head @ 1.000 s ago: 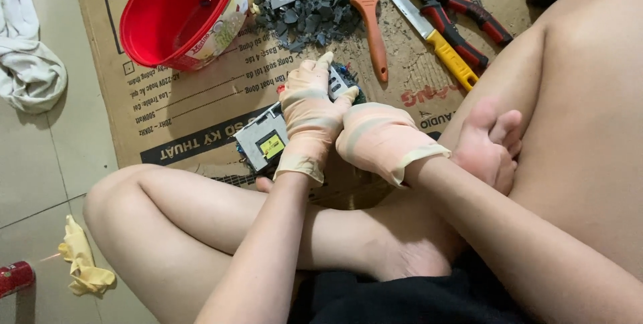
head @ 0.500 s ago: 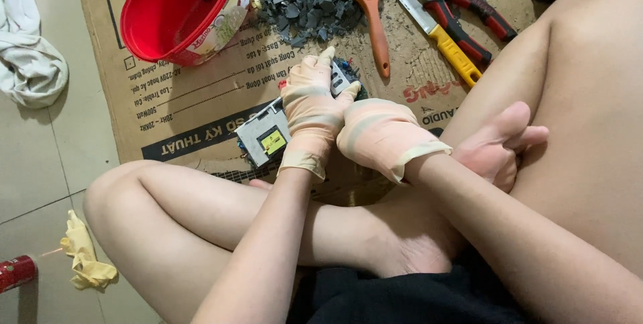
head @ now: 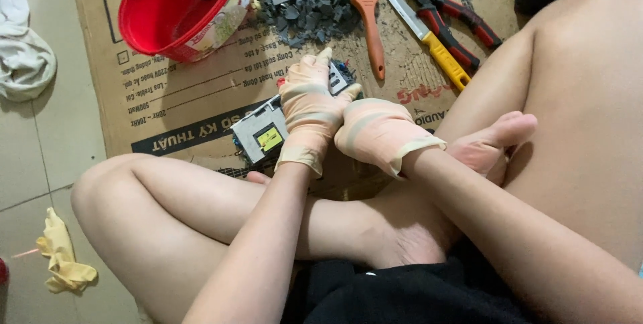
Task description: Disassembling an electronic component using a screwdriver and pliers while sitting on the floor.
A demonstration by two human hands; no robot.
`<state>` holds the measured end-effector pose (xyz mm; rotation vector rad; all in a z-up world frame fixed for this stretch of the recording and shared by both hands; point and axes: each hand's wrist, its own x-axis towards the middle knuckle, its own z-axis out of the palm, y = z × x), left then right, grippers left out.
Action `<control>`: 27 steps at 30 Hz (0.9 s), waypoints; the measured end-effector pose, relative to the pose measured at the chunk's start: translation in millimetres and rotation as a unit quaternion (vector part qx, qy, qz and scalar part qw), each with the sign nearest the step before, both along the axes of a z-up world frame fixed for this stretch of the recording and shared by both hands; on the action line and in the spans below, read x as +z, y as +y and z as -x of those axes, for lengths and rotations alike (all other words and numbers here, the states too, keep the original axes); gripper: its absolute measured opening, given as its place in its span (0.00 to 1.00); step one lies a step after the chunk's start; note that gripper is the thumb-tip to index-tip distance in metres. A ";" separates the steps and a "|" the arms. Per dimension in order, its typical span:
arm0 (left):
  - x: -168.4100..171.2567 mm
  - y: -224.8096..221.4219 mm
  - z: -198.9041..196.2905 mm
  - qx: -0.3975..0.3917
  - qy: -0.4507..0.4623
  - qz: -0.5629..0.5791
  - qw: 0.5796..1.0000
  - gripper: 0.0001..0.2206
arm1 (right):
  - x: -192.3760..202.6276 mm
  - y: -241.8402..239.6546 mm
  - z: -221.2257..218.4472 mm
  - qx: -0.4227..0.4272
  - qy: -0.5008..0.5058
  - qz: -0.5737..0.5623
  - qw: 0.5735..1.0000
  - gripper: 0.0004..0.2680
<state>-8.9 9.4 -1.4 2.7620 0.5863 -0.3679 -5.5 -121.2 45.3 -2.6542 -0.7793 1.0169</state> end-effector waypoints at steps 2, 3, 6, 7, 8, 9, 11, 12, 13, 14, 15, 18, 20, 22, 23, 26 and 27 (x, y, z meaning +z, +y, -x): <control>-1.2 -1.8 0.3 0.004 -0.004 -0.003 1.000 0.43 | -43.4 10.0 -5.0 0.078 -0.040 0.097 0.991 0.11; -2.2 -3.6 -0.3 0.004 -0.002 -0.007 1.000 0.43 | -65.5 14.0 -8.8 0.149 -0.075 0.192 0.967 0.11; -10.8 -5.1 1.8 -0.009 -0.037 -0.035 0.999 0.40 | -24.5 8.5 -3.5 -0.008 0.026 0.101 0.995 0.24; -11.4 -5.5 1.7 -0.007 -0.040 -0.032 0.999 0.40 | -21.8 7.6 -4.4 -0.006 0.023 0.104 0.994 0.24; -12.1 -5.6 2.2 -0.011 -0.044 -0.038 0.998 0.39 | -19.2 7.2 -4.6 -0.012 0.024 0.108 0.994 0.24; -12.9 -5.7 2.5 -0.015 -0.048 -0.045 0.998 0.39 | -16.7 6.7 -5.2 -0.018 0.026 0.113 0.993 0.25; -11.7 -3.8 2.3 -0.023 -0.049 -0.043 0.998 0.39 | -15.1 -0.1 -8.9 -0.026 0.033 0.099 0.994 0.24; -10.8 -2.6 2.0 -0.033 -0.048 -0.043 0.997 0.38 | -13.9 -3.3 -10.9 -0.034 0.044 0.082 0.995 0.23; -11.6 -3.2 2.4 -0.032 -0.050 -0.040 0.997 0.38 | 4.8 -6.7 -6.3 -0.034 0.042 0.085 0.995 0.23; -12.8 -2.9 4.1 -0.052 -0.047 -0.033 0.997 0.38 | 22.7 -9.1 -0.5 -0.093 0.102 0.061 0.989 0.21; -14.1 -2.5 5.7 -0.072 -0.045 -0.026 0.996 0.38 | 40.5 -11.2 5.2 -0.151 0.161 0.036 0.975 0.20; 12.8 -4.3 6.2 -0.085 0.061 -0.013 0.994 0.36 | 51.4 -11.6 5.3 -0.224 0.207 0.037 0.951 0.12; 27.3 -2.2 8.5 -0.086 0.071 -0.004 0.994 0.34 | 40.5 -19.9 5.2 -0.199 0.204 0.035 0.958 0.11; 27.2 6.2 11.5 -0.086 0.082 0.004 0.993 0.33 | 52.0 -22.5 6.9 -0.172 0.201 0.032 0.964 0.10; 19.9 12.7 12.5 -0.062 0.060 0.028 0.996 0.28 | 69.0 -21.7 8.0 -0.265 0.254 -0.027 0.930 0.09; -22.8 25.3 12.7 0.009 -0.026 0.038 0.999 0.19 | 93.8 -29.0 3.0 -0.400 0.344 -0.094 0.844 0.07; -40.5 28.1 12.8 0.056 -0.089 0.021 0.994 0.16 | 97.9 -32.7 0.3 -0.441 0.384 -0.106 0.805 0.07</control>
